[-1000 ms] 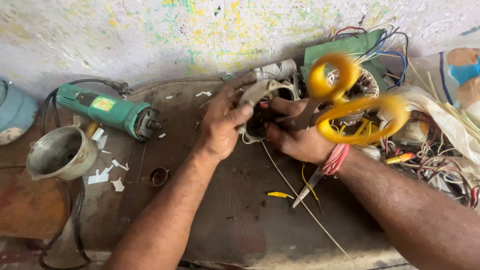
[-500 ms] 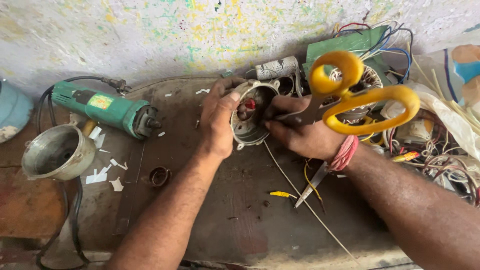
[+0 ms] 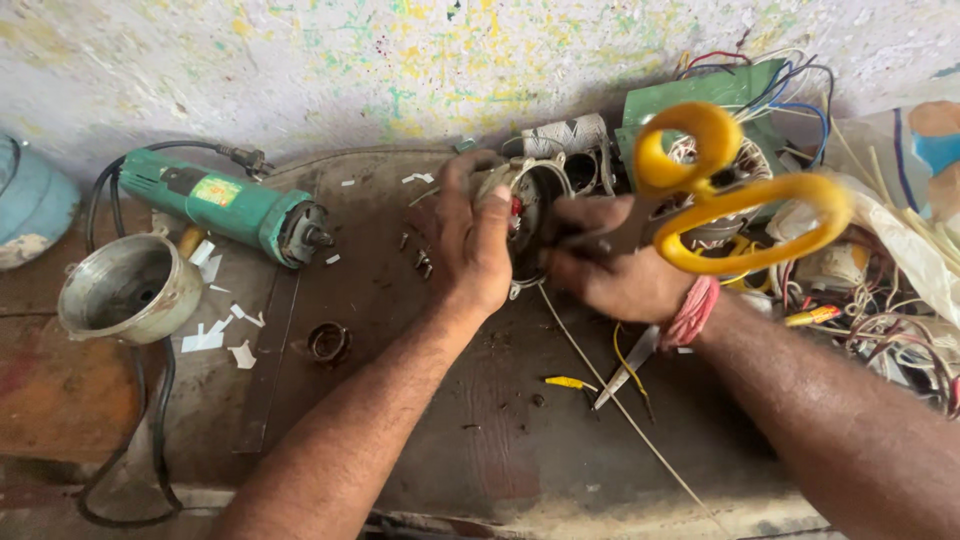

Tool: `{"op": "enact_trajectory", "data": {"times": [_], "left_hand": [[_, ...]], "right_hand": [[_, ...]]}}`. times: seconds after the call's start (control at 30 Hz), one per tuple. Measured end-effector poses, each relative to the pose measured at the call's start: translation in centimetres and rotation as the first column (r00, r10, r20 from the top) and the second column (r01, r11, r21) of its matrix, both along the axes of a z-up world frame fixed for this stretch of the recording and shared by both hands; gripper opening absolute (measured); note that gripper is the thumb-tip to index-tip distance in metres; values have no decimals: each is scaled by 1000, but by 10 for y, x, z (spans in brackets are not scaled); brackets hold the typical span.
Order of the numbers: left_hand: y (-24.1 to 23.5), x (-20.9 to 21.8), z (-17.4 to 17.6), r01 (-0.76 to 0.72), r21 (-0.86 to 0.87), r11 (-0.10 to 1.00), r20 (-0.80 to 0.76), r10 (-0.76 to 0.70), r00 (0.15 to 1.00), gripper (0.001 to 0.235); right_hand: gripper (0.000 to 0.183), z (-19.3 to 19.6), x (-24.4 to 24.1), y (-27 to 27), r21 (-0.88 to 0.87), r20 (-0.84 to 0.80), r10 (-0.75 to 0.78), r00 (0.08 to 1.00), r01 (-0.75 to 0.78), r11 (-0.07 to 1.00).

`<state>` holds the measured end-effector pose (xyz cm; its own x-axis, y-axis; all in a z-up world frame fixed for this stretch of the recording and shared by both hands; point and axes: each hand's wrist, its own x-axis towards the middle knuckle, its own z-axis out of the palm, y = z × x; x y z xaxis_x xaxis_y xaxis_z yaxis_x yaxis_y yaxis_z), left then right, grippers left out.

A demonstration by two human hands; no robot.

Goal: The person uses shears to remove old wire from a cylindrical metal housing, then wipes the interior with a cloth. The person continues to scrape and clean the inside of the housing with a screwdriver.

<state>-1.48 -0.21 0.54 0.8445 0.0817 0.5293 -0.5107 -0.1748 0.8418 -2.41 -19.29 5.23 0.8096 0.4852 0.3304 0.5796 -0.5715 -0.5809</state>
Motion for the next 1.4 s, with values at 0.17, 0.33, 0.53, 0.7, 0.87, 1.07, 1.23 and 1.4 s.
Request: {"op": "enact_trajectory", "data": {"times": [0.17, 0.33, 0.53, 0.7, 0.87, 1.07, 1.23, 1.4], "left_hand": [[0, -4, 2, 44, -74, 996, -96, -51, 994, 44], [3, -7, 5, -10, 66, 998, -43, 13, 999, 43], [-6, -5, 4, 17, -23, 1000, -106, -20, 994, 38], [-1, -3, 6, -61, 0, 998, -153, 61, 986, 35], [-1, -1, 7, -76, 14, 997, -72, 77, 994, 34], [-1, -7, 7, -120, 172, 978, -2, 122, 992, 33], [1, -9, 10, -85, 155, 984, -35, 92, 995, 35], [-3, -10, 10, -95, 171, 981, 50, 87, 995, 37]], "right_hand": [[12, -4, 6, 0, 221, -113, -45, 993, 69, 973], [13, -6, 6, -5, 158, -2, 47, 999, -46, 986], [13, -3, 6, -8, 111, 8, -30, 1000, 29, 993], [17, 5, 0, 1, 116, -25, 20, 999, -16, 993], [13, 7, -7, 4, 79, 121, 160, 980, -170, 982], [13, 3, -2, 0, 179, -10, 122, 992, -118, 977], [14, 1, 1, 3, 162, -44, 29, 999, -22, 986], [17, -2, 0, -3, 129, 34, 128, 991, -131, 983]]}}
